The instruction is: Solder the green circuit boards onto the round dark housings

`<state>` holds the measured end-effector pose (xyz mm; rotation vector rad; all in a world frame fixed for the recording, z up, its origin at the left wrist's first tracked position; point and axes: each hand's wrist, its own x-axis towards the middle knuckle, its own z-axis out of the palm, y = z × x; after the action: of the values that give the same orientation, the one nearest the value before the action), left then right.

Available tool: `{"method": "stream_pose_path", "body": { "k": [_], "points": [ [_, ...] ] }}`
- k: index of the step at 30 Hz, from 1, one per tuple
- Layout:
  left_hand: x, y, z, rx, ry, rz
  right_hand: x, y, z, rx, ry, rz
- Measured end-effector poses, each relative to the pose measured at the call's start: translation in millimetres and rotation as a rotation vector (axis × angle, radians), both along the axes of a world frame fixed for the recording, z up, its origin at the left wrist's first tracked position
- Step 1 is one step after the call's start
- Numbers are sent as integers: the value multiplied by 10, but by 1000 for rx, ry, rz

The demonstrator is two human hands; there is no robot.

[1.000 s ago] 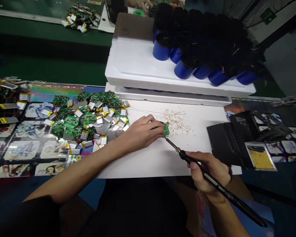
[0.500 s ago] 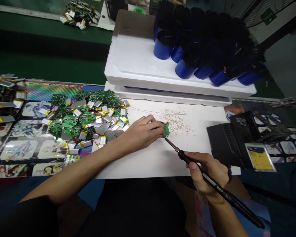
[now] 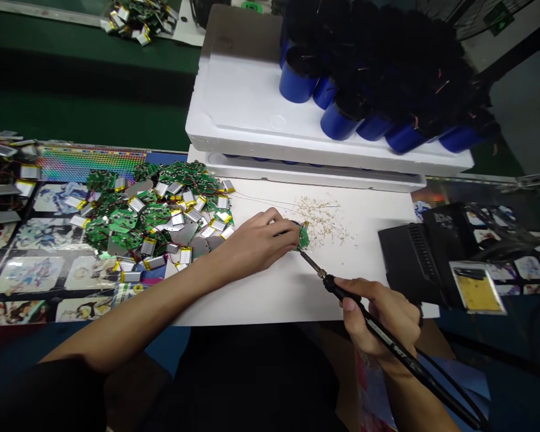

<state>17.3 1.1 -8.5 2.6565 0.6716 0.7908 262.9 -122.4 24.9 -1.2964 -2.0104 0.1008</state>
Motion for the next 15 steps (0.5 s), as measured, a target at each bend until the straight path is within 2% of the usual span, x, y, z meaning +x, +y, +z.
{"method": "stream_pose_path", "body": {
  "k": [7, 15],
  "points": [
    [-2, -12, -2, -30, 3, 12, 25, 8, 25, 9, -17, 62],
    [-2, -10, -15, -4, -23, 14, 81, -69, -58, 10, 37, -21]
  ]
}}
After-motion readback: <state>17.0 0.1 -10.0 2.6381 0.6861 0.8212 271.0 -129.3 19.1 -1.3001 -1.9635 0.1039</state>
